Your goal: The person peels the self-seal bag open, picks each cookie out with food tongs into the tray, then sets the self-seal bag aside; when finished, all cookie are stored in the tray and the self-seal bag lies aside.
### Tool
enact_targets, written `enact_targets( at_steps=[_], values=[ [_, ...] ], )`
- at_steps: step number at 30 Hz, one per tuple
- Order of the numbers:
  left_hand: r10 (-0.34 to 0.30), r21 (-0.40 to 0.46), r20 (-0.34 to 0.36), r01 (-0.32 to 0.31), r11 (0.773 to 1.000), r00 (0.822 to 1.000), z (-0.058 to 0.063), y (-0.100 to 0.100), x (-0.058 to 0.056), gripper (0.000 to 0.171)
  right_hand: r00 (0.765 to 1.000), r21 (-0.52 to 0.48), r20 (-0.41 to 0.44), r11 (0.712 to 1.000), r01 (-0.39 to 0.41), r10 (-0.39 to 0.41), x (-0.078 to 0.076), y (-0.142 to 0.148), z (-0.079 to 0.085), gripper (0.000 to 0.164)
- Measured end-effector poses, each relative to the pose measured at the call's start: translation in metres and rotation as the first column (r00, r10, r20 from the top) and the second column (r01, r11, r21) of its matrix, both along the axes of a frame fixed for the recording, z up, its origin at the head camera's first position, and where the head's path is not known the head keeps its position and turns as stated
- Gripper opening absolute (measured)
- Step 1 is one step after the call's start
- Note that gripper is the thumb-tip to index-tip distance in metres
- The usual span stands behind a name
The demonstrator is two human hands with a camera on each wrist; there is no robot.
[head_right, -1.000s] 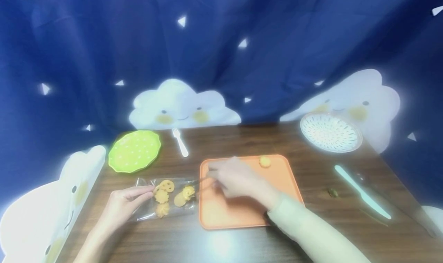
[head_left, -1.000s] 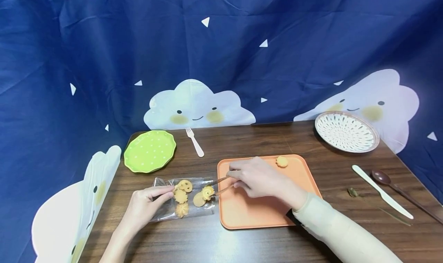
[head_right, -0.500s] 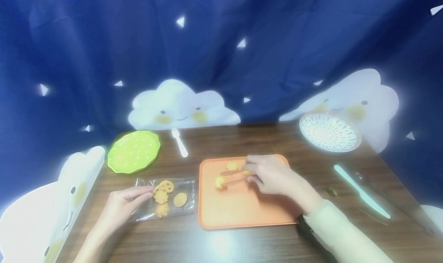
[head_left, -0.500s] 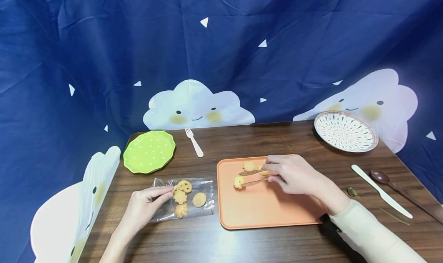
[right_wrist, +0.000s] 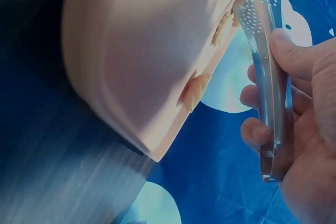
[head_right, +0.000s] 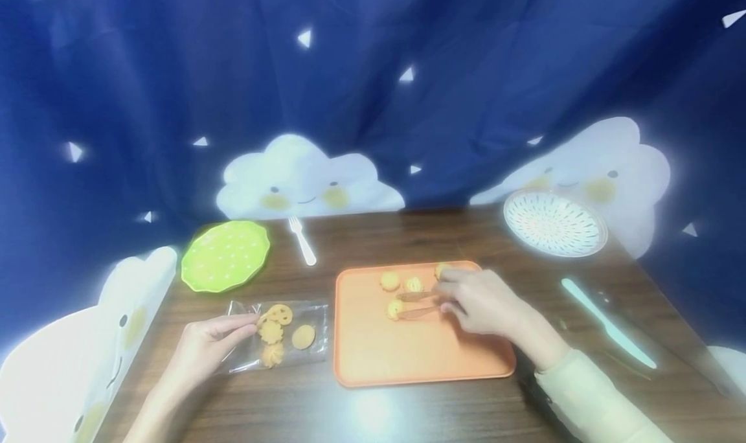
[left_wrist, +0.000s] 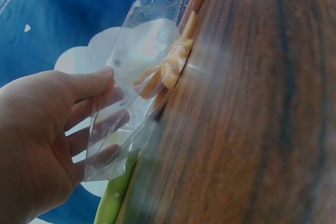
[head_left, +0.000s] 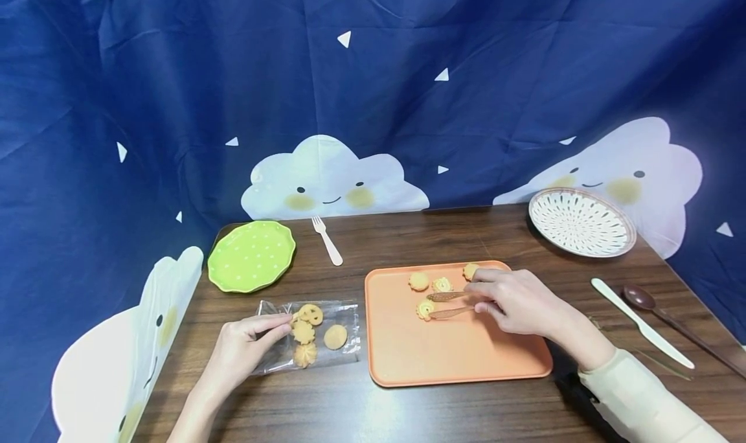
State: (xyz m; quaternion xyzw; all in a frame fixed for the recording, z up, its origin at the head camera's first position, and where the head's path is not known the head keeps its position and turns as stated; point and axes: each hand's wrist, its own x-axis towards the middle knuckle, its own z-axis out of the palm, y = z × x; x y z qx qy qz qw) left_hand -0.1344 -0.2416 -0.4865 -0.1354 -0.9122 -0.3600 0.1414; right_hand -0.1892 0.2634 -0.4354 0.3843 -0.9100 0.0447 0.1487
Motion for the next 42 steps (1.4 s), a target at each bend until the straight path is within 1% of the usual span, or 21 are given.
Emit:
enact_targets(
  at_steps=[3, 9, 13, 15, 21, 25, 29, 34, 38, 42],
  values=[
    [-0.004, -0.004, 0.007, 0.004, 1.0, 1.0, 0.0, 0.0, 0.0, 0.018, 1.0, 0.006, -0.003, 1.0, -0.002, 0.002, 0.0, 0.0, -0.001, 0.026],
    [-0.016, 0.005, -0.011, 0.016, 1.0, 1.0, 0.0, 0.0, 0.0, 0.019, 1.0, 0.011, -0.019, 1.0, 0.0, 0.0, 0.001, 0.0, -0.001, 0.026],
    [-0.015, 0.002, -0.003, 0.015, 1.0, 1.0, 0.0, 0.0, 0.0, 0.019, 1.0, 0.024, -0.017, 1.0, 0.01, -0.01, 0.001, 0.001, -0.002, 0.027],
    [-0.007, 0.005, 0.013, 0.007, 1.0, 1.0, -0.001, 0.0, 0.0, 0.019, 1.0, 0.028, -0.02, 0.999, 0.015, -0.015, 0.001, 0.001, -0.002, 0.029],
    [0.001, 0.014, 0.031, -0.002, 1.0, 1.0, -0.001, 0.001, -0.001, 0.019, 1.0, 0.014, -0.017, 1.0, 0.026, -0.026, 0.004, 0.002, 0.003, 0.032],
    [0.008, 0.013, 0.035, -0.008, 1.0, 0.999, -0.002, 0.0, 0.0, 0.019, 1.0, 0.001, -0.024, 1.0, 0.019, -0.019, 0.005, -0.004, 0.009, 0.031],
    [0.013, 0.008, 0.022, -0.013, 1.0, 1.0, -0.002, -0.001, 0.001, 0.019, 0.999, -0.024, -0.032, 0.999, -0.03, 0.029, 0.004, -0.021, 0.012, 0.029],
    [0.019, 0.01, 0.021, -0.019, 1.0, 1.0, 0.0, 0.0, 0.002, 0.019, 0.994, -0.042, -0.023, 0.994, -0.103, 0.103, 0.001, -0.055, 0.009, 0.028],
    [0.014, 0.009, 0.016, -0.014, 1.0, 1.0, 0.001, 0.0, 0.002, 0.02, 0.989, -0.032, 0.027, 0.989, -0.142, 0.143, 0.0, -0.084, 0.005, 0.028],
    [0.004, 0.008, 0.008, -0.004, 1.0, 1.0, 0.0, 0.0, 0.0, 0.019, 0.983, 0.003, 0.084, 0.987, -0.163, 0.162, -0.002, -0.11, 0.004, 0.026]
  ],
)
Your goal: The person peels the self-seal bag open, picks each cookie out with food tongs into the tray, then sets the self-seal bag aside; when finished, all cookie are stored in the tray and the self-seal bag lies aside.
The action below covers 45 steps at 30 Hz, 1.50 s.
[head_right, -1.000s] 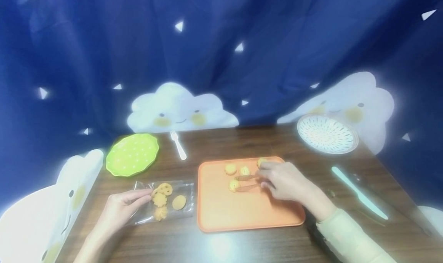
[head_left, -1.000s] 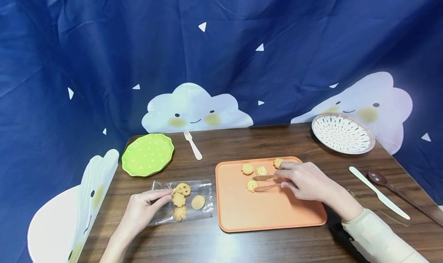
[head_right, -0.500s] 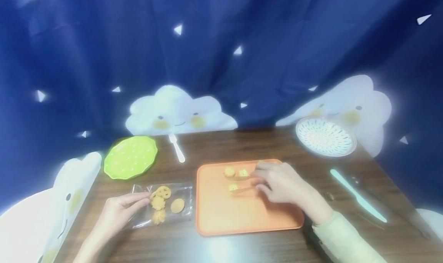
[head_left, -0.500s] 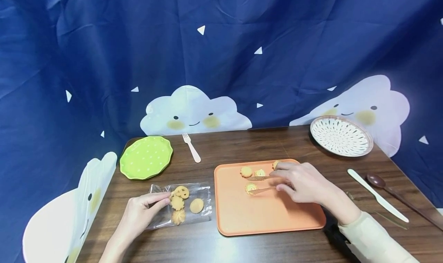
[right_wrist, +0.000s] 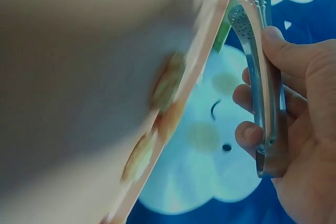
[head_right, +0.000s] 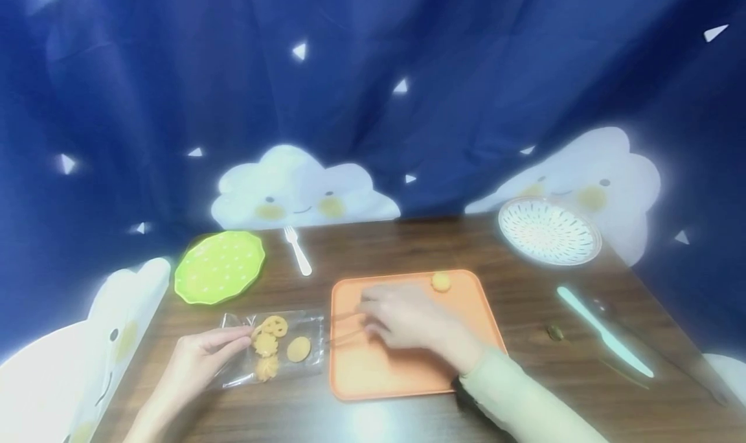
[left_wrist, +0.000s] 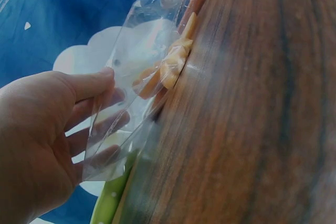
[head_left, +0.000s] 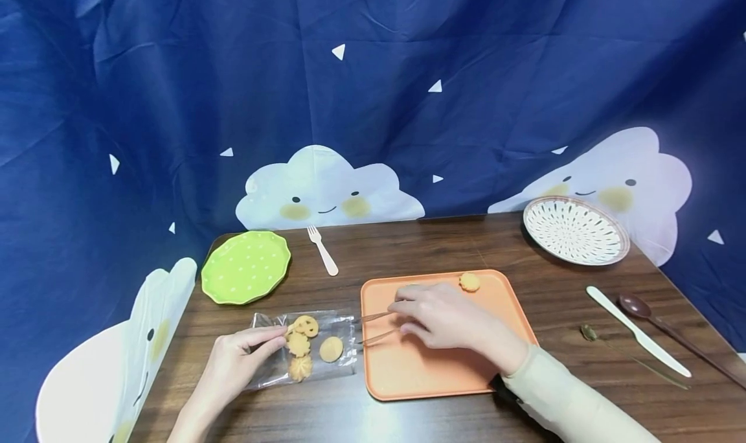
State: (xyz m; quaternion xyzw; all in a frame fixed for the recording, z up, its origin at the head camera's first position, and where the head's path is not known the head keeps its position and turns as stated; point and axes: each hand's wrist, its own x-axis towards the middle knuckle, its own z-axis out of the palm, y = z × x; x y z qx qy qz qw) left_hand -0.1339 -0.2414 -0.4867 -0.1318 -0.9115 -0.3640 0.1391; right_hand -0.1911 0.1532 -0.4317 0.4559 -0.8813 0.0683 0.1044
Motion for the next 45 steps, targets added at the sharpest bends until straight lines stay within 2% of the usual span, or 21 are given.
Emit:
enact_targets(
  at_steps=[5, 10, 15, 21, 29, 37, 41, 45],
  values=[
    [-0.002, -0.002, -0.025, 0.002, 1.0, 1.0, 0.0, 0.0, 0.0, 0.019, 1.0, 0.05, 0.006, 0.998, -0.031, 0.03, -0.002, -0.026, 0.0, 0.027],
    [0.004, -0.006, -0.056, -0.005, 1.0, 0.998, 0.001, 0.001, 0.001, 0.019, 0.994, 0.114, -0.06, 0.99, -0.08, 0.087, -0.002, -0.045, 0.0, 0.028],
    [0.004, 0.0, -0.082, -0.004, 1.0, 0.997, 0.002, 0.002, 0.002, 0.02, 0.985, 0.134, -0.112, 0.984, -0.12, 0.135, 0.0, -0.056, -0.001, 0.031],
    [0.01, 0.002, -0.06, -0.009, 1.0, 0.998, 0.002, 0.001, 0.003, 0.02, 0.973, 0.135, -0.162, 0.981, -0.143, 0.164, 0.003, -0.061, -0.002, 0.023],
    [0.016, 0.008, -0.05, -0.016, 1.0, 0.999, 0.0, 0.0, 0.004, 0.019, 0.969, 0.127, -0.192, 0.983, -0.129, 0.153, 0.003, -0.064, -0.002, 0.01],
    [0.005, 0.023, -0.07, -0.003, 1.0, 0.998, -0.001, 0.0, 0.005, 0.02, 0.978, 0.068, -0.159, 0.989, -0.128, 0.137, 0.004, -0.063, 0.006, 0.011],
    [-0.011, 0.02, -0.079, 0.013, 1.0, 0.997, -0.002, -0.002, 0.002, 0.02, 0.987, 0.058, -0.127, 0.994, -0.093, 0.1, 0.003, -0.057, 0.008, 0.009],
    [-0.028, 0.007, -0.052, 0.029, 1.0, 0.998, -0.001, -0.002, 0.0, 0.019, 0.994, 0.054, -0.101, 0.998, -0.039, 0.045, 0.004, -0.044, 0.012, 0.005]
  ],
)
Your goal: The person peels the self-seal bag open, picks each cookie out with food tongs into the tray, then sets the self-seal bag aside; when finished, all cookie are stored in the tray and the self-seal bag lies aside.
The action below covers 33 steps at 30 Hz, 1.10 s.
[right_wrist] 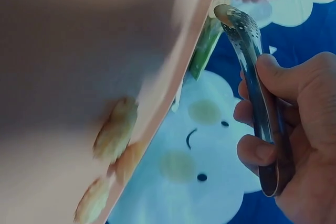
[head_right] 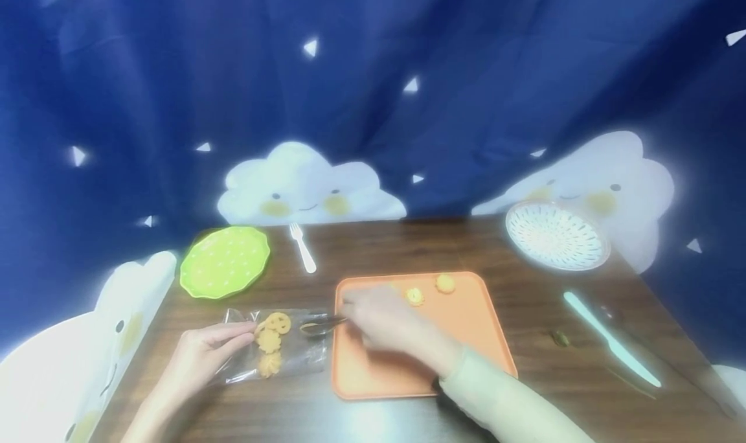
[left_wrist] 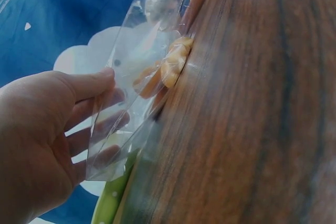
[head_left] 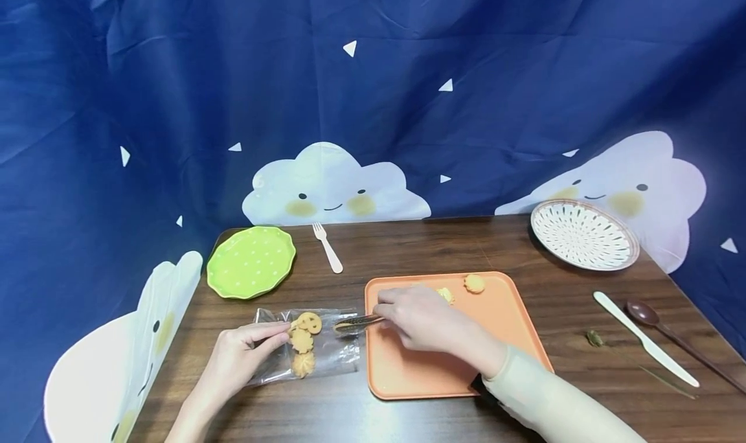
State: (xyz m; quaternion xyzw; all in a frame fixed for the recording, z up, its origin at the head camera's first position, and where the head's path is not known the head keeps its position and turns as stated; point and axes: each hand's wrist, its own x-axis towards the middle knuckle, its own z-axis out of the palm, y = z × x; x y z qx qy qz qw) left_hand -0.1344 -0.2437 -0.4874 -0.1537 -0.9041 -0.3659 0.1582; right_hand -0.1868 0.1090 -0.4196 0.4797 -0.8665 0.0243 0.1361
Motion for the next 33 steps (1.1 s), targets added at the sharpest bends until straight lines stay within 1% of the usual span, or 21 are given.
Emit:
enact_targets(
  at_steps=[5, 8, 10, 14, 18, 22, 24, 27, 31, 33],
  values=[
    [-0.001, -0.014, 0.019, 0.002, 1.0, 1.0, 0.001, 0.0, -0.001, 0.019, 0.997, -0.04, 0.002, 0.996, 0.079, -0.079, 0.002, 0.029, 0.003, 0.006],
    [0.001, -0.016, 0.002, -0.001, 1.0, 1.0, 0.001, 0.0, -0.001, 0.019, 0.993, -0.079, 0.006, 0.989, 0.122, -0.121, 0.004, 0.051, 0.003, 0.008],
    [0.002, -0.01, -0.012, -0.002, 1.0, 1.0, 0.001, 0.001, -0.001, 0.019, 0.99, -0.099, 0.002, 0.985, 0.141, -0.141, 0.007, 0.067, 0.004, 0.007],
    [0.011, -0.004, -0.02, -0.011, 1.0, 1.0, 0.002, 0.002, -0.001, 0.019, 0.983, -0.134, -0.033, 0.975, 0.177, -0.183, 0.013, 0.101, 0.006, 0.011],
    [0.012, -0.01, -0.007, -0.012, 1.0, 1.0, 0.002, 0.002, -0.001, 0.019, 0.968, -0.156, -0.072, 0.961, 0.227, -0.241, 0.02, 0.133, 0.004, 0.014],
    [0.013, -0.014, 0.012, -0.013, 1.0, 1.0, 0.0, 0.002, -0.001, 0.019, 0.951, -0.154, -0.075, 0.946, 0.285, -0.299, 0.027, 0.16, 0.0, 0.016],
    [0.014, -0.013, 0.016, -0.014, 1.0, 1.0, 0.0, 0.001, -0.001, 0.019, 0.944, -0.153, -0.062, 0.938, 0.311, -0.323, 0.03, 0.17, -0.002, 0.017],
    [0.012, -0.015, 0.004, -0.012, 1.0, 1.0, 0.0, 0.002, -0.001, 0.019, 0.939, -0.162, -0.028, 0.928, 0.335, -0.344, 0.034, 0.182, -0.007, 0.019],
    [0.01, -0.015, -0.014, -0.011, 1.0, 1.0, 0.001, 0.003, 0.0, 0.02, 0.935, -0.186, 0.046, 0.916, 0.354, -0.352, 0.038, 0.19, -0.015, 0.02],
    [0.016, -0.011, -0.007, -0.016, 1.0, 1.0, 0.001, 0.004, 0.001, 0.02, 0.932, -0.19, 0.083, 0.912, 0.363, -0.353, 0.039, 0.192, -0.019, 0.02]
  ],
)
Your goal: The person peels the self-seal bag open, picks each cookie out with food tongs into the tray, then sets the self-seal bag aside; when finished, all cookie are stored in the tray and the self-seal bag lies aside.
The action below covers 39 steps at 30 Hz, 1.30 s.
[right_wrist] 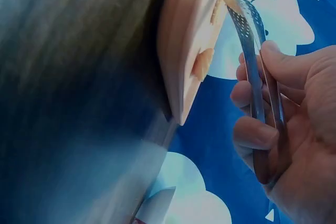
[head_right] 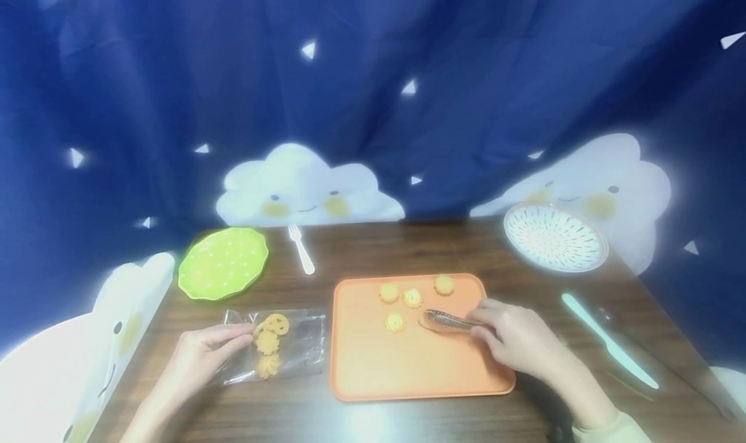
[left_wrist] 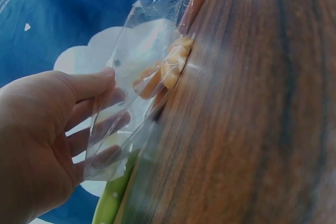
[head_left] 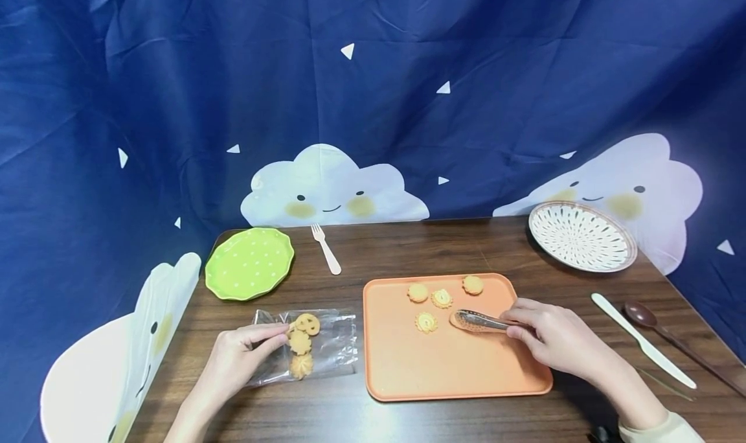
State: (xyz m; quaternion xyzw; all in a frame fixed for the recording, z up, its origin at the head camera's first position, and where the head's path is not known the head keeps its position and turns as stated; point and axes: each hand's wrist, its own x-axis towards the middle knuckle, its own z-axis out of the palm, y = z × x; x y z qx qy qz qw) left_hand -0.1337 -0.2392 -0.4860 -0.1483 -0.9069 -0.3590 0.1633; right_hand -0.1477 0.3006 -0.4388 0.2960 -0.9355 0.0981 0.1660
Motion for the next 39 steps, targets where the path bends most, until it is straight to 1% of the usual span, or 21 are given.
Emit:
enact_targets(
  at_steps=[3, 5, 11, 17, 21, 25, 28, 31, 34, 39],
  values=[
    [0.005, 0.008, 0.016, -0.006, 1.0, 1.0, 0.001, 0.002, 0.001, 0.019, 0.999, -0.005, 0.033, 1.0, 0.003, -0.003, 0.002, 0.0, -0.003, 0.019],
    [0.006, 0.01, 0.025, -0.006, 1.0, 1.0, 0.0, 0.002, 0.001, 0.019, 0.999, 0.002, 0.039, 1.0, 0.007, -0.007, 0.003, -0.001, -0.003, 0.019],
    [-0.004, 0.002, 0.025, 0.004, 1.0, 1.0, -0.002, -0.001, 0.0, 0.019, 0.999, 0.023, -0.008, 0.999, 0.032, -0.031, 0.003, -0.001, -0.003, 0.024],
    [-0.005, -0.007, 0.025, 0.005, 1.0, 1.0, -0.001, -0.002, -0.001, 0.018, 0.997, 0.061, -0.01, 0.996, 0.072, -0.071, 0.004, 0.0, -0.001, 0.024],
    [-0.003, 0.0, 0.013, 0.003, 1.0, 1.0, -0.001, -0.001, 0.0, 0.018, 0.997, 0.065, -0.031, 0.995, 0.075, -0.073, 0.004, 0.001, 0.004, 0.024],
    [-0.004, 0.006, 0.01, 0.004, 1.0, 1.0, 0.0, -0.001, 0.0, 0.018, 0.996, 0.06, -0.064, 0.996, 0.062, -0.058, 0.003, 0.001, 0.007, 0.024],
    [-0.002, 0.005, 0.015, 0.002, 1.0, 1.0, 0.0, -0.001, 0.0, 0.018, 0.995, 0.06, -0.086, 0.997, 0.047, -0.041, -0.001, -0.005, 0.008, 0.025],
    [-0.001, 0.002, 0.015, 0.001, 1.0, 1.0, 0.0, -0.002, 0.0, 0.018, 0.996, 0.058, -0.093, 0.998, 0.013, -0.008, -0.006, -0.018, 0.009, 0.025],
    [0.0, 0.0, 0.01, 0.0, 1.0, 1.0, 0.0, -0.002, 0.0, 0.018, 0.994, 0.052, -0.096, 0.997, -0.049, 0.054, -0.013, -0.038, 0.011, 0.026],
    [-0.002, 0.001, 0.001, 0.002, 1.0, 1.0, -0.001, -0.003, -0.001, 0.018, 0.985, 0.046, -0.05, 0.986, -0.161, 0.163, -0.024, -0.083, 0.017, 0.022]
  ],
)
